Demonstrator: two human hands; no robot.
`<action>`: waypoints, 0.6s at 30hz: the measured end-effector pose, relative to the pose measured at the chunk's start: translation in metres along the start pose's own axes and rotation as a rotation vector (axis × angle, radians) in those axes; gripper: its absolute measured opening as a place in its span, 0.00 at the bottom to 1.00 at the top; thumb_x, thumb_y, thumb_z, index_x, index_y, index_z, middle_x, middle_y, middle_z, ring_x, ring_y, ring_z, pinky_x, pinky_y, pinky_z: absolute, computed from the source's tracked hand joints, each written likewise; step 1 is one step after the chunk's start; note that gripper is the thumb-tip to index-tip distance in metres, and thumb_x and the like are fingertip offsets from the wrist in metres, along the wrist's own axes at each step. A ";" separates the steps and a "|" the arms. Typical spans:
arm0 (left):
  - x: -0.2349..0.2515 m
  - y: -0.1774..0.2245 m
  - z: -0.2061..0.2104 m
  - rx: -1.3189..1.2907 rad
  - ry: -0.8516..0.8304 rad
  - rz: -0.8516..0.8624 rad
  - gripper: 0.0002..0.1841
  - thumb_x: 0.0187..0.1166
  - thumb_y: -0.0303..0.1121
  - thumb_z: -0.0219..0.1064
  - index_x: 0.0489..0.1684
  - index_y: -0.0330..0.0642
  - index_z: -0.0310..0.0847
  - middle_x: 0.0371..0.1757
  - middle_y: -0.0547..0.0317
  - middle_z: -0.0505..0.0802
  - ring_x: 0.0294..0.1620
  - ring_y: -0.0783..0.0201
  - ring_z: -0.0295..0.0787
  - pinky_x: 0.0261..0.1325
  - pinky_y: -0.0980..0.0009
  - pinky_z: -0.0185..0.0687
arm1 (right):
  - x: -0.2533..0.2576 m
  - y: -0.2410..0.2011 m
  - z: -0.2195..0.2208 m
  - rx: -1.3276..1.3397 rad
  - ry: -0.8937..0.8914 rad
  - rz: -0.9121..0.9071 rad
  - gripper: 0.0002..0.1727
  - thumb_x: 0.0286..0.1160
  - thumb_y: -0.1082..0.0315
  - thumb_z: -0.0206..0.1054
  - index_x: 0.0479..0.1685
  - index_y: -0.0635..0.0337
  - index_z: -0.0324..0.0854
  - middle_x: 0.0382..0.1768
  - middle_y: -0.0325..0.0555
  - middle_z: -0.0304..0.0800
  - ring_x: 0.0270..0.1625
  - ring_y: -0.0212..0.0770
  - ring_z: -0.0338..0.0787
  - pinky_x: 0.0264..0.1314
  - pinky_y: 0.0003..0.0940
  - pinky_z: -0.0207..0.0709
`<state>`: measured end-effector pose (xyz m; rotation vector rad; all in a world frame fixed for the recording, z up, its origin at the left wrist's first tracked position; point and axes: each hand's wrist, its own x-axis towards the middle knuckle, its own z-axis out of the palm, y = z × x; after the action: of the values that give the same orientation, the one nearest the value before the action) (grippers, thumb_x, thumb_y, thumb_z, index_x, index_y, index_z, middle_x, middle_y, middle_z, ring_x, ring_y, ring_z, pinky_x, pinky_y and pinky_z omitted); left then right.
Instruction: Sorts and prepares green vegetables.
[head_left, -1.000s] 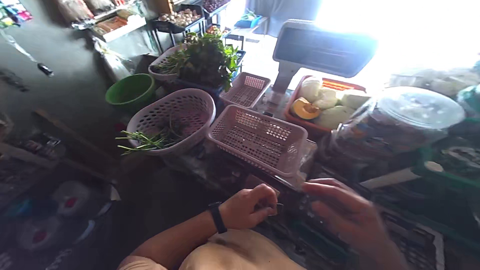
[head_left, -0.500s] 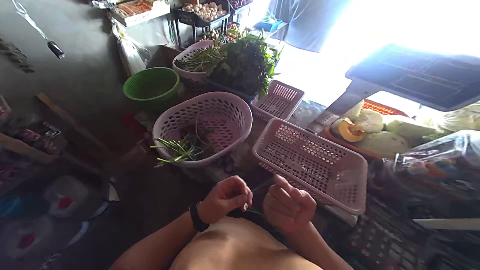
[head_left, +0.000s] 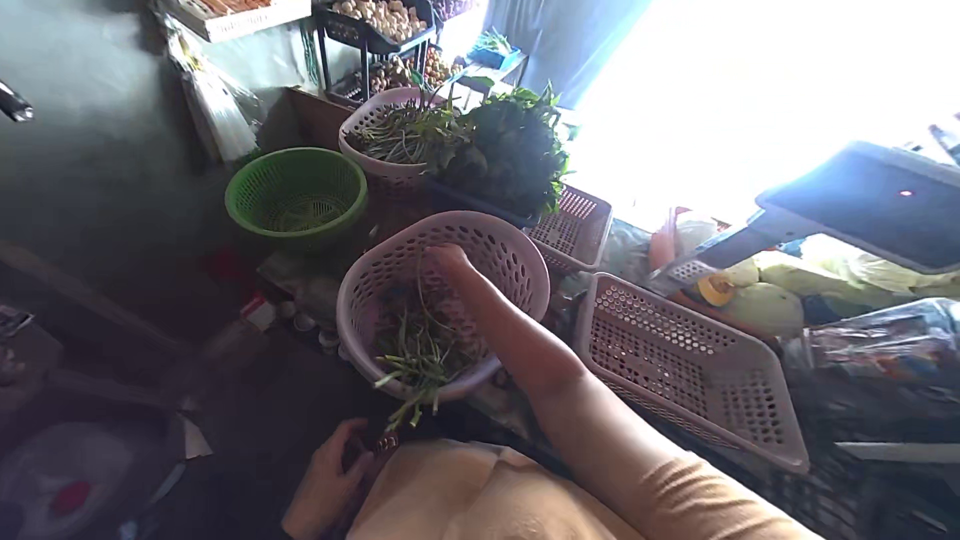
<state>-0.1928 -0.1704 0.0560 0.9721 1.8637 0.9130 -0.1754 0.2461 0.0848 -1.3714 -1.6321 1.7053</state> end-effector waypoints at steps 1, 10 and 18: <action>0.002 -0.001 -0.002 -0.023 0.047 0.050 0.28 0.78 0.36 0.70 0.78 0.39 0.73 0.47 0.51 0.93 0.42 0.60 0.91 0.51 0.59 0.89 | 0.015 0.004 0.010 -0.012 0.033 0.062 0.25 0.83 0.60 0.68 0.71 0.67 0.75 0.60 0.60 0.84 0.57 0.50 0.85 0.60 0.50 0.80; 0.034 0.003 -0.010 -0.120 0.069 0.376 0.33 0.75 0.39 0.75 0.79 0.36 0.72 0.49 0.55 0.90 0.44 0.68 0.87 0.49 0.72 0.87 | -0.011 -0.014 0.013 0.169 -0.137 -0.079 0.14 0.93 0.65 0.51 0.64 0.59 0.79 0.31 0.35 0.76 0.24 0.29 0.76 0.30 0.26 0.77; 0.055 0.029 0.015 0.262 0.317 0.520 0.51 0.65 0.60 0.78 0.81 0.28 0.68 0.54 0.36 0.87 0.38 0.53 0.88 0.39 0.58 0.89 | -0.143 -0.061 -0.092 -0.407 -0.619 -0.872 0.12 0.82 0.70 0.60 0.52 0.64 0.88 0.41 0.36 0.90 0.39 0.22 0.85 0.44 0.21 0.83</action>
<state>-0.1915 -0.1068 0.0570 1.5991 2.0684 1.1986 -0.0559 0.1896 0.2082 -0.0921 -2.4960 1.3184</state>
